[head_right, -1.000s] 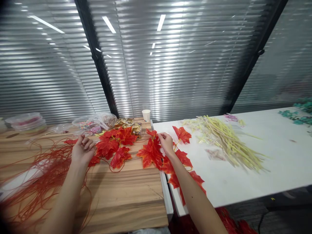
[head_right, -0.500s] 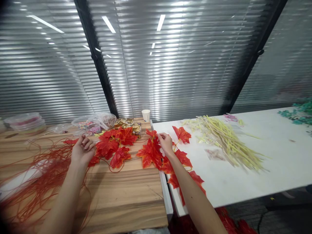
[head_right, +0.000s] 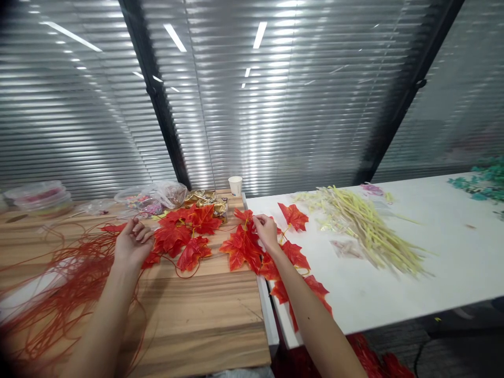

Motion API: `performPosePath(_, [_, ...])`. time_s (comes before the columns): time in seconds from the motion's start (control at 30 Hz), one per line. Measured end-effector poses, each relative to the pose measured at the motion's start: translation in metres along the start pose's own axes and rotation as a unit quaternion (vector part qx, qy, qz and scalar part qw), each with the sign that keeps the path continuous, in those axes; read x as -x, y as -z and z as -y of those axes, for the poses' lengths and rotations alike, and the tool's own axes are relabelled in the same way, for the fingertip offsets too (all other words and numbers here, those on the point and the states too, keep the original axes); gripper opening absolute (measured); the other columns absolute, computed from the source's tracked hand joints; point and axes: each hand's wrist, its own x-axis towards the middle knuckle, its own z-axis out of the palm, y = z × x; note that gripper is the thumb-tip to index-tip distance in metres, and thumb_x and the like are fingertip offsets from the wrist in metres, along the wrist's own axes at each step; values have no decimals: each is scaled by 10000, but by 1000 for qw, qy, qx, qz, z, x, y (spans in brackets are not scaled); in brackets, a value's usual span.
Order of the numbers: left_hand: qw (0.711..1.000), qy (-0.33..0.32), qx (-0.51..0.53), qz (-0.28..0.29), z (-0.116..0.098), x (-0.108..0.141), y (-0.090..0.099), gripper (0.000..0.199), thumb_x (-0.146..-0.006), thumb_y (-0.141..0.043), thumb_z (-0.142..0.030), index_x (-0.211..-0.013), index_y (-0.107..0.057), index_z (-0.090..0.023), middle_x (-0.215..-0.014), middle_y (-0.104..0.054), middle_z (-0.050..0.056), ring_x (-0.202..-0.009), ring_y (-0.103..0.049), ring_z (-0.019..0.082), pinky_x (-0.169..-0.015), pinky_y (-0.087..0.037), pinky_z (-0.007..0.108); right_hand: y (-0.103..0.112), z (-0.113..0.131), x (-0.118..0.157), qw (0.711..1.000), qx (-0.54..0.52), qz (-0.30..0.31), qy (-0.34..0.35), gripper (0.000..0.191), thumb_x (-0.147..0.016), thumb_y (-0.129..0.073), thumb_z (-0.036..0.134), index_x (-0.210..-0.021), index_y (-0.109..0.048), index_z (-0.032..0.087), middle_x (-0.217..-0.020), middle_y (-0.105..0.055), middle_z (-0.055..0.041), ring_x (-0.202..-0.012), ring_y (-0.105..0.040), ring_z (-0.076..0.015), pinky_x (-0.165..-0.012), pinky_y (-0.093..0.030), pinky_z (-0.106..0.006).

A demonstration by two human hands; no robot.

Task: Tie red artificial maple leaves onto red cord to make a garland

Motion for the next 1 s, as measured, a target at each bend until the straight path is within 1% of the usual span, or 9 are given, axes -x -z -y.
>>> performPosePath(0.17, [1000, -1, -2, 1, 0, 0, 0, 221, -891, -319, -204, -713, -443, -164, -419, -334, -76, -305, -288, 42, -318, -224, 155, -1, -2, -1, 1000, 18, -1, -8, 252, -698, -521, 370, -728, -629, 145, -620, -605, -37, -543, -515, -140, -541, -387, -259])
performPosePath(0.27, [1000, 0, -3, -2, 1, 0, -1, 227, -893, -313, -199, -708, -440, -160, -417, -332, -77, -303, -283, 40, -317, -221, 152, -1, -2, -2, 1000, 19, 3, -5, 280, -692, -524, 387, -746, -633, 135, -638, -616, -43, -551, -520, -139, -552, -399, -261])
performPosePath(0.37, [1000, 1, -1, -2, 1, 1, -1, 242, -894, -304, -193, -696, -437, -156, -414, -339, -74, -303, -282, 40, -316, -220, 153, -2, -2, -1, 1000, 22, 11, -2, 287, -693, -523, 393, -744, -631, 132, -618, -615, -36, -541, -523, -137, -547, -406, -258])
performPosePath(0.57, [1000, -4, -1, -3, 2, 0, -2, 249, -894, -306, -195, -695, -449, -152, -407, -346, -72, -303, -280, 43, -313, -214, 158, -3, -4, -1, 999, 31, 32, 6, 224, -717, -499, 336, -713, -612, 143, -546, -577, -10, -498, -525, -129, -541, -412, -252])
performPosePath(1.0, [1000, -2, -24, -6, 7, 0, -3, 254, -889, -318, -185, -687, -466, -147, -403, -345, -71, -297, -279, 42, -307, -215, 159, -4, -5, -1, 999, 37, 37, 14, 210, -724, -488, 321, -727, -604, 145, -541, -571, -12, -491, -531, -135, -526, -418, -254])
